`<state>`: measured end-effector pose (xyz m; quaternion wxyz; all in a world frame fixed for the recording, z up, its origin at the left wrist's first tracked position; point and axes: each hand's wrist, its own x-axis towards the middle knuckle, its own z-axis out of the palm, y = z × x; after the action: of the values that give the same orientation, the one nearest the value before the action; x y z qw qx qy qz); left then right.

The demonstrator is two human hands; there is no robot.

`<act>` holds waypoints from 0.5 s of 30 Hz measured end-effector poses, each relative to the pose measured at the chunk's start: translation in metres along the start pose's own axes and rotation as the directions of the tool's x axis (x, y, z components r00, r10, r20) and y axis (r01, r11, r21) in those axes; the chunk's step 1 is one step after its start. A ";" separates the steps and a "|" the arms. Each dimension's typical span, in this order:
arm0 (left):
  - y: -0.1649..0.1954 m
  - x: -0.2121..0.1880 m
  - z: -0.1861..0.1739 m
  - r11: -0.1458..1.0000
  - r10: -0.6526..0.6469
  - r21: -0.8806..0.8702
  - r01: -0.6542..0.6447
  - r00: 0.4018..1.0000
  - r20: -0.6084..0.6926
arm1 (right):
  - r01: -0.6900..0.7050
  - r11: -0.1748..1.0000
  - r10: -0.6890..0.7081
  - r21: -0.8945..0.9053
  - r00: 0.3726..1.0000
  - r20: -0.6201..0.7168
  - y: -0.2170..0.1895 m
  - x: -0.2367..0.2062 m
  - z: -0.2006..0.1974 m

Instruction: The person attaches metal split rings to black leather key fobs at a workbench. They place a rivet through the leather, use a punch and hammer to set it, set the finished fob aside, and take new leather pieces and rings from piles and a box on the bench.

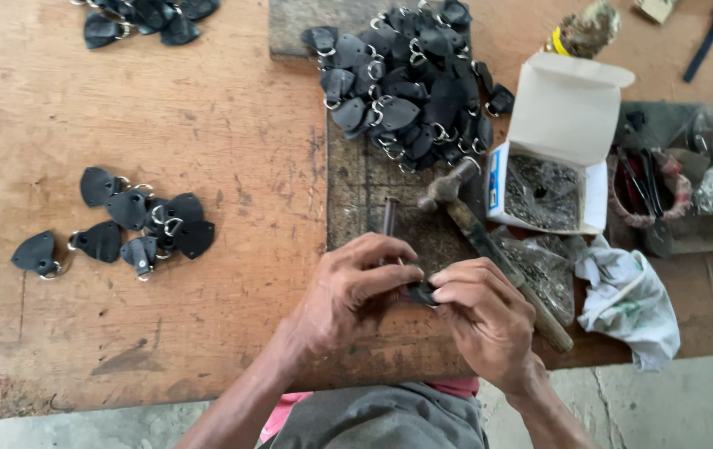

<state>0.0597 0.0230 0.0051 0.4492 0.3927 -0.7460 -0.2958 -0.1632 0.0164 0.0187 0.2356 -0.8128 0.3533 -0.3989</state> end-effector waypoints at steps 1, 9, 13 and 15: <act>0.000 0.000 -0.001 0.999 0.031 0.021 -0.030 0.999 -0.013 | -0.054 0.997 0.054 0.057 0.999 0.002 -0.001 0.003 0.001; -0.018 -0.005 0.012 0.945 -0.018 0.320 0.068 0.988 -0.156 | -0.649 0.730 0.533 0.216 0.737 0.415 -0.030 0.070 -0.003; -0.027 -0.015 0.022 0.925 -0.342 -0.176 0.337 0.940 0.003 | -0.688 0.606 0.350 0.399 0.681 0.644 -0.043 0.109 0.038; -0.029 -0.008 0.039 0.525 -0.801 0.719 0.454 0.549 0.238 | -0.715 0.609 0.353 0.343 0.631 0.690 -0.053 0.113 0.062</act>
<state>0.0359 0.0184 -0.0378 -0.0734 0.6605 -0.6847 -0.2994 -0.0433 -0.0302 0.0730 0.6808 -0.6213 0.3632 -0.1366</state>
